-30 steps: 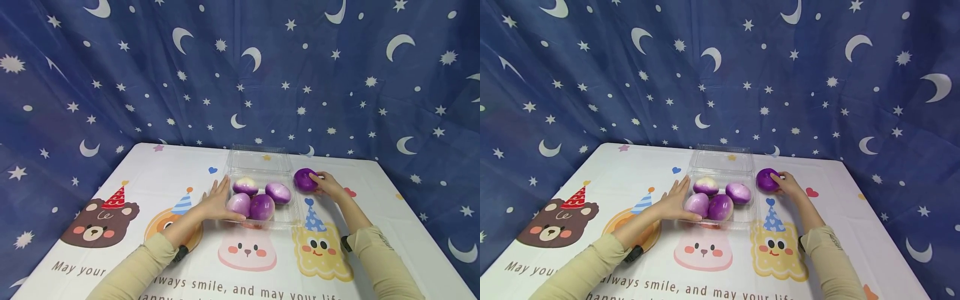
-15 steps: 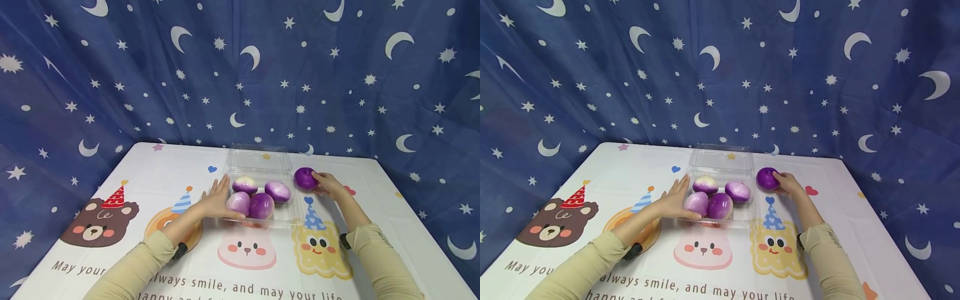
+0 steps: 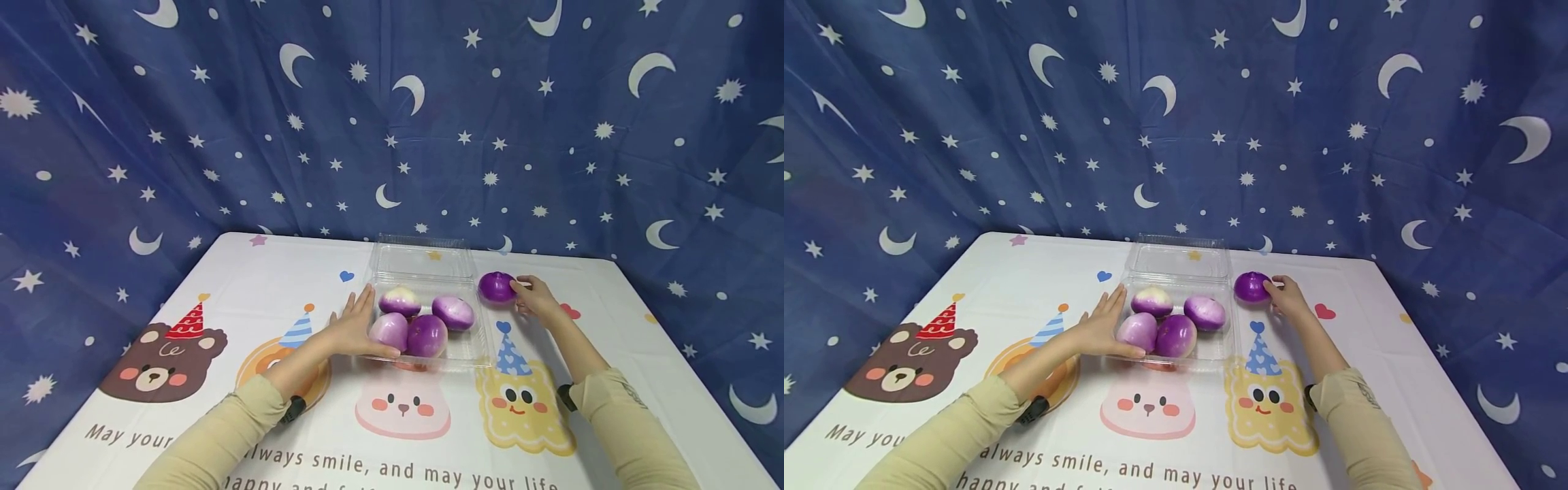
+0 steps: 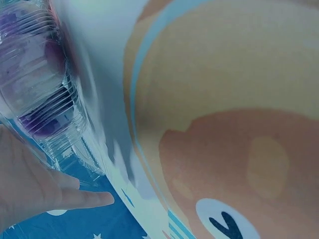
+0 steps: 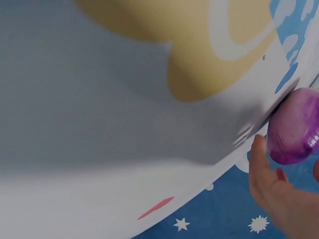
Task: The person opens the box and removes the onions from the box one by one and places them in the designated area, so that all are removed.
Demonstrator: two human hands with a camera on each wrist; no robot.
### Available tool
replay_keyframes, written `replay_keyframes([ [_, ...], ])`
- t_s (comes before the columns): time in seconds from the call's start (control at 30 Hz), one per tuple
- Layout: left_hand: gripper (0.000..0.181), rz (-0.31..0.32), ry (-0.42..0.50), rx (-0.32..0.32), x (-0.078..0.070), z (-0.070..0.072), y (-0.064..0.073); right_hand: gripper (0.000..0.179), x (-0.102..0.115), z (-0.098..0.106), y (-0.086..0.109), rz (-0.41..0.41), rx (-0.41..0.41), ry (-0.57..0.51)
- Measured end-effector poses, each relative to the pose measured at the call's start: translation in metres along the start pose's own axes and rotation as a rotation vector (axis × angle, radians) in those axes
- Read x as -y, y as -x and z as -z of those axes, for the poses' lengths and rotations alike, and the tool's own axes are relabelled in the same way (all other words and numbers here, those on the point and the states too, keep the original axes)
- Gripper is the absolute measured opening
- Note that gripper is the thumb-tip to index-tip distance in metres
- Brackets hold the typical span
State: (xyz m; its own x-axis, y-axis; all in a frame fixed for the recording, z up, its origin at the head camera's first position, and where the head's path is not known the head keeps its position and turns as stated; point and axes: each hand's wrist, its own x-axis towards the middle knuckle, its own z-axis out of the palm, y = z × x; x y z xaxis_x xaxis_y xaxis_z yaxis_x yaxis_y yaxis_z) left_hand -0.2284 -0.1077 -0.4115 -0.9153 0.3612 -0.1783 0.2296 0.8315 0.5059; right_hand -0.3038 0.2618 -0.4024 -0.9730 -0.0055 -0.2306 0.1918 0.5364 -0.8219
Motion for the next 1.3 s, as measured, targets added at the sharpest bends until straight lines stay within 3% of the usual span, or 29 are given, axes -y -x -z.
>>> replay_keyframes([
  [0.1,0.134,0.002,-0.009,0.004,0.000,0.001,-0.001,0.057,0.001,-0.001,0.003,0.053,-0.084,0.068],
  [0.27,0.134,-0.002,-0.010,0.000,-0.002,0.004,-0.004,0.045,0.004,-0.003,0.010,0.172,-0.291,0.147],
  [0.4,0.135,0.004,-0.011,0.005,-0.002,0.006,-0.005,0.039,0.012,-0.006,0.018,0.342,-0.359,0.185],
  [0.53,0.135,0.008,-0.006,0.013,-0.003,0.007,-0.006,0.035,0.020,-0.008,0.023,0.491,-0.283,0.207],
  [0.87,0.136,0.013,-0.004,0.008,0.002,0.007,-0.006,0.043,0.036,-0.026,0.031,0.677,0.134,0.252],
  [1.03,0.137,0.012,0.008,0.005,0.002,0.004,-0.004,0.051,0.043,-0.033,0.032,0.735,0.193,0.353],
  [1.3,0.136,0.021,0.010,0.014,-0.002,0.001,-0.002,0.056,0.048,-0.039,0.030,0.735,0.307,0.423],
])
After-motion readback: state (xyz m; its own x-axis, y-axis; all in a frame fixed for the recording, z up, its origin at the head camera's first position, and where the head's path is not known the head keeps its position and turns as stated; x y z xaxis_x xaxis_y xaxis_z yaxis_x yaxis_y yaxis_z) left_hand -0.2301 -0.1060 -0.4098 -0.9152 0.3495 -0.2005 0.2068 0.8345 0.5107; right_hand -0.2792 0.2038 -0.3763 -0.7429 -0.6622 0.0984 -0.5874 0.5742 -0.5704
